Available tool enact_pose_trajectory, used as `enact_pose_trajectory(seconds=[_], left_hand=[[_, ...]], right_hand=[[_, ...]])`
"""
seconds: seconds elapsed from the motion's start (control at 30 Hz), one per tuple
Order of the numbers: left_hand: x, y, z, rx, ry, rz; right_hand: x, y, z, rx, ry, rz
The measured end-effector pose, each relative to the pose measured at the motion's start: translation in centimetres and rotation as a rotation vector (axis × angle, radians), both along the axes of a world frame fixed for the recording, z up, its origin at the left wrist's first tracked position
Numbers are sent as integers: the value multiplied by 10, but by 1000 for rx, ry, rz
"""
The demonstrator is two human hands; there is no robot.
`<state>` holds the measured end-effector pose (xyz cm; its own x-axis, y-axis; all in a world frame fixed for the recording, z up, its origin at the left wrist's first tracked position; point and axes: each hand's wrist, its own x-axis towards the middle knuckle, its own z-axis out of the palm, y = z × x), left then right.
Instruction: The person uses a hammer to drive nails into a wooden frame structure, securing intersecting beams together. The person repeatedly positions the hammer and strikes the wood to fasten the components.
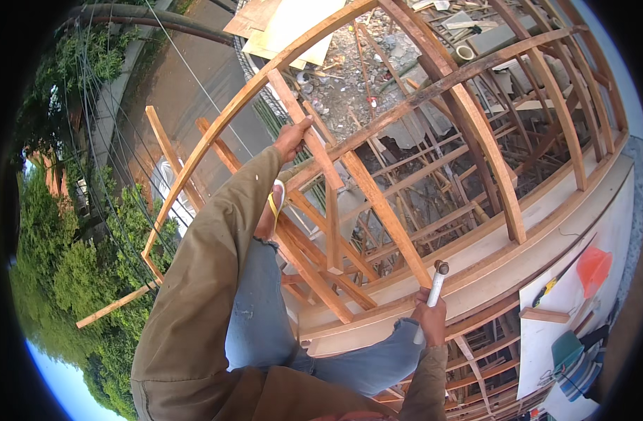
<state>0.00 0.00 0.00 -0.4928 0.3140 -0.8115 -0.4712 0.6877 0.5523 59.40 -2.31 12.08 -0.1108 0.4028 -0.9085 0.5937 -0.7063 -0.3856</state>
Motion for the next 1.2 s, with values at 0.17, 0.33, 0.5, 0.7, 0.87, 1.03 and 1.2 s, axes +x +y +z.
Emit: enact_pose_trajectory(seconds=[0.17, 0.33, 0.5, 0.7, 0.87, 1.03, 1.2], left_hand=[[-36, 26, -101, 23, 20, 128], [-46, 43, -148, 73, 162, 271], [-41, 50, -160, 57, 183, 275], [-56, 39, -162, 273, -25, 424], [-54, 17, -164, 543, -127, 458], [-76, -7, -166, 496, -366, 253], [-76, 7, -166, 665, -372, 444]], right_hand=[[-90, -5, -52, 29, 49, -81], [-166, -13, -93, 100, 96, -60], [-226, -14, -130, 143, 113, -74], [-286, 10, -156, 261, 199, -45], [-330, 28, -158, 332, 213, -87], [-353, 35, -155, 395, 282, -115], [-361, 37, -157, 411, 307, -121]])
